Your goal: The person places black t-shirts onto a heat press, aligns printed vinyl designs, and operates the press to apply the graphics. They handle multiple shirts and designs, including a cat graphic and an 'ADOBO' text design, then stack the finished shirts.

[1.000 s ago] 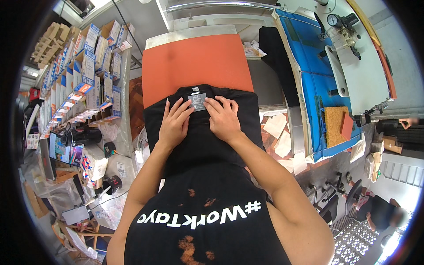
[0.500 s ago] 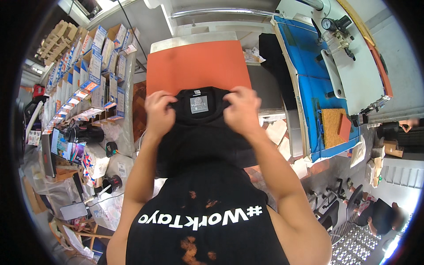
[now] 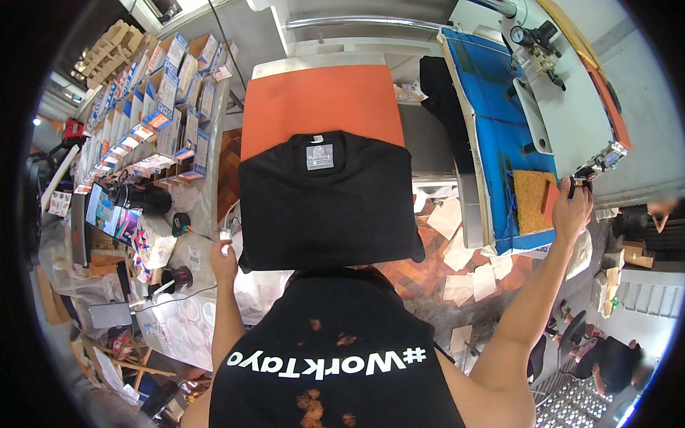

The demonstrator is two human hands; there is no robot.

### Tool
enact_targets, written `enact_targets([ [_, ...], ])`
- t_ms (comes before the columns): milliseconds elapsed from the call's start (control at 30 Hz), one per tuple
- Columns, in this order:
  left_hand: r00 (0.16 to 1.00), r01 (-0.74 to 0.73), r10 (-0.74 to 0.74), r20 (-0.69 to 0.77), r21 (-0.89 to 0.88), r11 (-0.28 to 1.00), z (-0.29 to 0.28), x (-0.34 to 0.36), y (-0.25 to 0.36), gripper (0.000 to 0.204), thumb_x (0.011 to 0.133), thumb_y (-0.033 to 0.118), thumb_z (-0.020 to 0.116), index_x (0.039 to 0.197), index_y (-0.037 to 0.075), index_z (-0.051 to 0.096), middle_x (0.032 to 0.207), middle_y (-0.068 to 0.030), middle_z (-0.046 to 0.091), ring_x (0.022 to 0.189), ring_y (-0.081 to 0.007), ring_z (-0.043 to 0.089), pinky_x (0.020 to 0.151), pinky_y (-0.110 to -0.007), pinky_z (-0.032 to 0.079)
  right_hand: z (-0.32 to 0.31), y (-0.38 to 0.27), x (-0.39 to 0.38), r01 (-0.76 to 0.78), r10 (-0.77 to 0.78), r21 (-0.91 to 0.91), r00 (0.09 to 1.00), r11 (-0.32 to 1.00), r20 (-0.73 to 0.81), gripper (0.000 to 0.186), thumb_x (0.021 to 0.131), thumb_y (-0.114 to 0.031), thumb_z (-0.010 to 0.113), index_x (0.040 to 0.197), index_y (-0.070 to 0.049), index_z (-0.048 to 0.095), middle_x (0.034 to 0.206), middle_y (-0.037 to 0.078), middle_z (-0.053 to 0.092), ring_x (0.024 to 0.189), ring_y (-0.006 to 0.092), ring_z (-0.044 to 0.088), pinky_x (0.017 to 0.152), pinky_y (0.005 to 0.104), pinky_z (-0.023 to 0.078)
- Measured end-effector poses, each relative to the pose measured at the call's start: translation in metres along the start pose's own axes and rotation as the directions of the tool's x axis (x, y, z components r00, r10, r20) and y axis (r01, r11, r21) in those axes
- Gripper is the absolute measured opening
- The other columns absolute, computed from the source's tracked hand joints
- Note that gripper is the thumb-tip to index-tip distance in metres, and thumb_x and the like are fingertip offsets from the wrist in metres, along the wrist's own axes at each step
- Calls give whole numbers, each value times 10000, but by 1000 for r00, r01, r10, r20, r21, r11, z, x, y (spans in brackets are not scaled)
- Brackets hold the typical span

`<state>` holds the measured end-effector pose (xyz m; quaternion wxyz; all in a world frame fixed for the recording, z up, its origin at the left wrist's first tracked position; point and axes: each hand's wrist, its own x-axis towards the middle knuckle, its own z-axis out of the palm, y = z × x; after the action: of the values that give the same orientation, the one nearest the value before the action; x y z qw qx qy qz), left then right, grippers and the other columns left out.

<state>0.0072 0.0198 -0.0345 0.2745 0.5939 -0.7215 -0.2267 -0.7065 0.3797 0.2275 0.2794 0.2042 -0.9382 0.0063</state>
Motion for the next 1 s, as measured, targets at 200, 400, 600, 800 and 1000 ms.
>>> enact_targets([
  [200, 875, 331, -352, 333, 120, 936, 36, -123, -105, 377, 969, 355, 570, 977, 10, 721, 919, -256, 716, 927, -430, 698, 811, -507, 537, -33, -23, 4, 55, -61, 167, 998, 984, 34, 488, 989, -428, 629, 977, 51, 727, 1107, 252, 693, 1148, 448, 563, 1019, 523, 435],
  [400, 5, -538, -147, 989, 127, 833, 25, -250, -193, 333, 960, 339, 559, 1023, 67, 742, 1009, -144, 742, 911, -323, 708, 784, -459, 553, -52, -70, -42, 134, -98, 245, 983, 960, -153, 415, 940, -358, 697, 894, 53, 736, 996, 234, 710, 1047, 447, 589, 979, 510, 454],
  [600, 290, 400, -376, 880, 246, 883, 52, -253, -167, 235, 934, 210, 564, 918, 33, 717, 878, -117, 714, 780, -247, 674, 682, -385, 543, -101, -157, -90, 345, -263, 434, 935, 832, -239, 289, 892, -268, 751, 844, 16, 722, 894, 175, 698, 952, 410, 594, 866, 498, 465],
  [800, 525, 754, -444, 726, -156, 638, 74, -171, -123, 173, 946, 116, 594, 1034, 10, 699, 904, -76, 715, 732, -184, 676, 633, -326, 546, -144, -208, -122, 355, -165, 425, 892, 833, -421, 949, 588, -419, 949, 1385, -113, 534, 1463, 187, 460, 1284, 390, 478, 987, 546, 393],
  [1000, 557, 555, -402, 727, 34, 831, 59, -134, -155, 196, 983, 163, 552, 1080, 69, 694, 918, -68, 707, 705, -155, 670, 589, -312, 517, -175, -253, -134, 438, -309, 572, 898, 693, -313, 1194, 556, -462, 948, 1551, -113, 386, 1601, 309, 237, 1435, 560, 292, 1124, 644, 330],
])
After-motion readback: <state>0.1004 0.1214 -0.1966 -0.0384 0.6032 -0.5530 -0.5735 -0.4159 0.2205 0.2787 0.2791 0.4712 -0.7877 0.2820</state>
